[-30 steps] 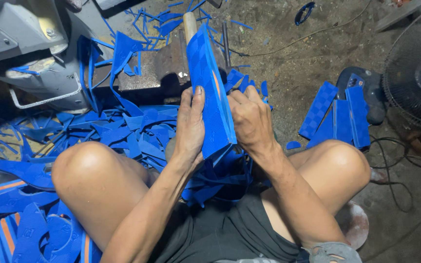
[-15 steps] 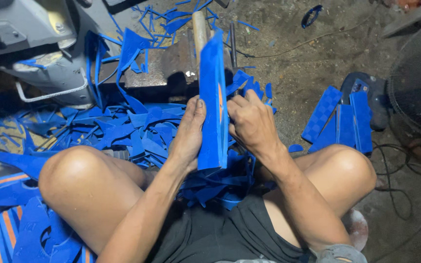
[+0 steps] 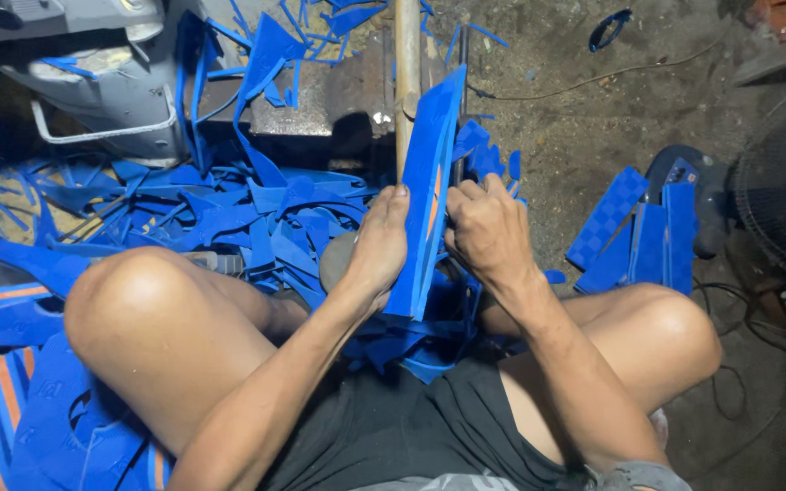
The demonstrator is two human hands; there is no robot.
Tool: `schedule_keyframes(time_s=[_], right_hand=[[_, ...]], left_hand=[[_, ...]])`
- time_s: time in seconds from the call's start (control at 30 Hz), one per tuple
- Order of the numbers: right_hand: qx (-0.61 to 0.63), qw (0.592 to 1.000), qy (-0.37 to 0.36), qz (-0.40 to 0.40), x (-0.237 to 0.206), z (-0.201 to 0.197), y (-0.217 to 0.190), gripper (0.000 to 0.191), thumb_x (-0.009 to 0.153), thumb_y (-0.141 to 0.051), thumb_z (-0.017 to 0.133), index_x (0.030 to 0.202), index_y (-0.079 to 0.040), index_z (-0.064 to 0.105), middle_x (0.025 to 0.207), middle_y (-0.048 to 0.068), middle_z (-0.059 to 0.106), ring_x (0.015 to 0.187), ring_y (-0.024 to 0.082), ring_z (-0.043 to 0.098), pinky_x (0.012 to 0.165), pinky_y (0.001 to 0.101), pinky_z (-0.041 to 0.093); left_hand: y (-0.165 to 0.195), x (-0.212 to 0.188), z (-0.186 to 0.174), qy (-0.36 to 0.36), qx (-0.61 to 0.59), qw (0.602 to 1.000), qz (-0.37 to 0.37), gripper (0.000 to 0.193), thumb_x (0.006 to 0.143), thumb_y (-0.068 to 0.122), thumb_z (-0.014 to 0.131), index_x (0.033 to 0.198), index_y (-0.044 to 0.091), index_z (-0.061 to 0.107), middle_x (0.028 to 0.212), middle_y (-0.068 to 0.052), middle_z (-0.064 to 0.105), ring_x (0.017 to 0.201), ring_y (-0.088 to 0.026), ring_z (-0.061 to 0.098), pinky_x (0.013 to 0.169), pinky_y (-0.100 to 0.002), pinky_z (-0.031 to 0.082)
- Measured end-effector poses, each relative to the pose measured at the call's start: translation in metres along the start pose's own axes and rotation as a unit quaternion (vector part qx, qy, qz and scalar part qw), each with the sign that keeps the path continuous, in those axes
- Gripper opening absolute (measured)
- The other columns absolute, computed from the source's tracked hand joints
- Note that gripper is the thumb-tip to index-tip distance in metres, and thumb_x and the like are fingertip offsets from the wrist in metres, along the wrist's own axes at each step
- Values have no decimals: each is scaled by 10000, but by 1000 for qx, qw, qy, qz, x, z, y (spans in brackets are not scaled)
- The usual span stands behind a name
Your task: The person sits on the floor and uses a handheld blade to trim excess material from blue flip-flop soles. They repeatedly position each sole against a vertical metal rod and scrape away edges, then inspect the trimmed pieces.
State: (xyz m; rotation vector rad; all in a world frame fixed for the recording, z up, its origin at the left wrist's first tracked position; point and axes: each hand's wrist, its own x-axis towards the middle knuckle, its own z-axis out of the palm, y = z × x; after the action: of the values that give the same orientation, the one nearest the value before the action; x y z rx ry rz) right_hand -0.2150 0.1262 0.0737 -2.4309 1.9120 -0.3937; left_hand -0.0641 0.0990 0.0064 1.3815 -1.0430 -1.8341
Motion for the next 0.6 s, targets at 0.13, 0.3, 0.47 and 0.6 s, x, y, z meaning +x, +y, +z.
schedule_keyframes(time_s=[0.13,0.3,0.47,0.6], right_hand=[[34,999,3,-3,6,4,8,200,688,-13,690,880,-43,642,810,115,624,801,382,577,676,507,497],[47,999,-13,-13,16,12,19,154,654,-7,669,803,-17,627,768,132,625,759,400,575,639,518,470],[71,997,21,-30,29,25,32,93,710,-12,679,765,-24,606,787,140,645,733,408,577,653,513,475],[77,997,3,-29,41,32,41,64,746,-31,701,778,-49,648,754,148,643,677,414,561,644,513,474]], left_hand=[[-2,-1,-2,9,14,998,62,532,1078,385,414,1393,-33,510,1388,-146,581,1275,-214,557,1069,-329,418],[1,-1,-8,-26,-10,999,26,584,1037,378,407,1386,-64,563,1386,-207,649,1266,-290,606,1065,-342,448],[2,-1,-13,-26,0,1000,-4,605,1037,403,409,1382,-71,562,1361,-242,630,1260,-324,575,1062,-368,434],[-3,2,-15,-19,25,999,11,655,1037,448,411,1456,-51,474,1487,-185,539,1391,-255,500,1147,-329,349]])
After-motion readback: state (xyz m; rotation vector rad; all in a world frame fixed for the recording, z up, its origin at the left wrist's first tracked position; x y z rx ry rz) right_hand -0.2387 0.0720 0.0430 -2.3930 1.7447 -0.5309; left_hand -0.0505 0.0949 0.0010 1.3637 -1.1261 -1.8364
